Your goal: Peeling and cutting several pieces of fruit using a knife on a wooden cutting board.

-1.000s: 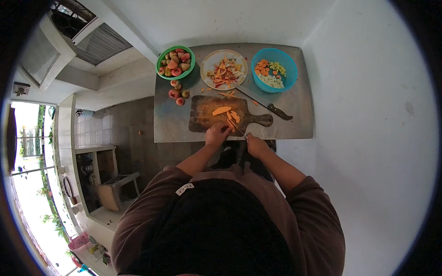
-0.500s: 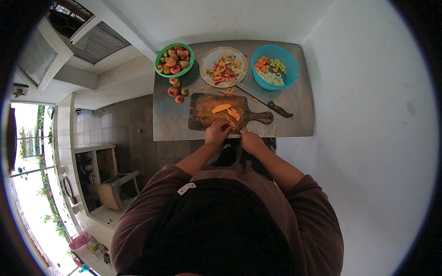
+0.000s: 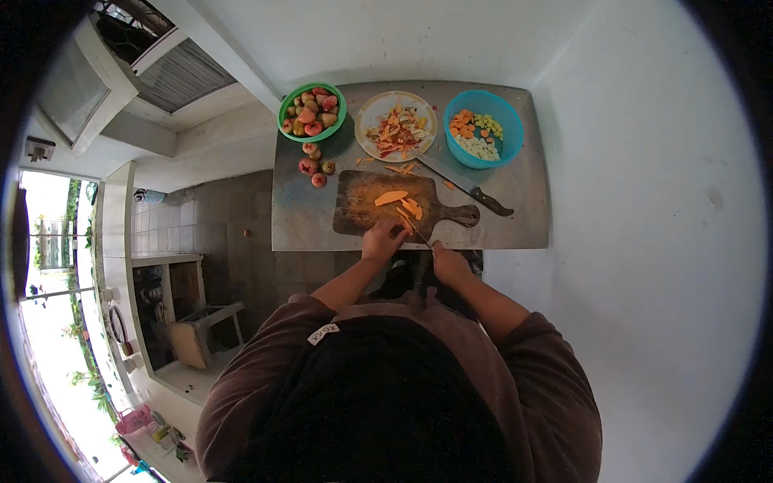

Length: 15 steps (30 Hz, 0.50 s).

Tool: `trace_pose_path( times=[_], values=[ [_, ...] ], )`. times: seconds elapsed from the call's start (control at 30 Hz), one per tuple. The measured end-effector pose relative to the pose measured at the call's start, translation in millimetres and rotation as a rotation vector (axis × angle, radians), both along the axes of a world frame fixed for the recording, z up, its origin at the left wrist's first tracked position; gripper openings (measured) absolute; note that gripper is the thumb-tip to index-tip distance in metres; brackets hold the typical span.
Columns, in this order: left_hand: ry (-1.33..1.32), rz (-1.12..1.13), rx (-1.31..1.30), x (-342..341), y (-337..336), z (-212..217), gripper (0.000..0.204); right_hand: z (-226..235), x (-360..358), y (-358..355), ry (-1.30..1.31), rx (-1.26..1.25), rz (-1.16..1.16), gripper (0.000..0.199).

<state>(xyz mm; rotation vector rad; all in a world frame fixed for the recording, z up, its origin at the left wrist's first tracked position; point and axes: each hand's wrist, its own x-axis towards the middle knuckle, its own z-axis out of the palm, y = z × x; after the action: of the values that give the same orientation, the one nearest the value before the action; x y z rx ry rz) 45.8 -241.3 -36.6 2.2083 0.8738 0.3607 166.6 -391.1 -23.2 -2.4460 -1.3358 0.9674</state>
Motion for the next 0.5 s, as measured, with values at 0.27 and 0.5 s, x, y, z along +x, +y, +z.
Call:
trace_pose_path(
  times=[0.27,0.5],
  values=[
    [0.005,-0.005,0.061,5,-5,8,0.03,2,14,23,0.01,0.089,0.042,0.019],
    [0.011,0.033,0.053,4,-3,-1,0.035,18,4,22,0.056,0.044,0.044,0.018]
  ],
)
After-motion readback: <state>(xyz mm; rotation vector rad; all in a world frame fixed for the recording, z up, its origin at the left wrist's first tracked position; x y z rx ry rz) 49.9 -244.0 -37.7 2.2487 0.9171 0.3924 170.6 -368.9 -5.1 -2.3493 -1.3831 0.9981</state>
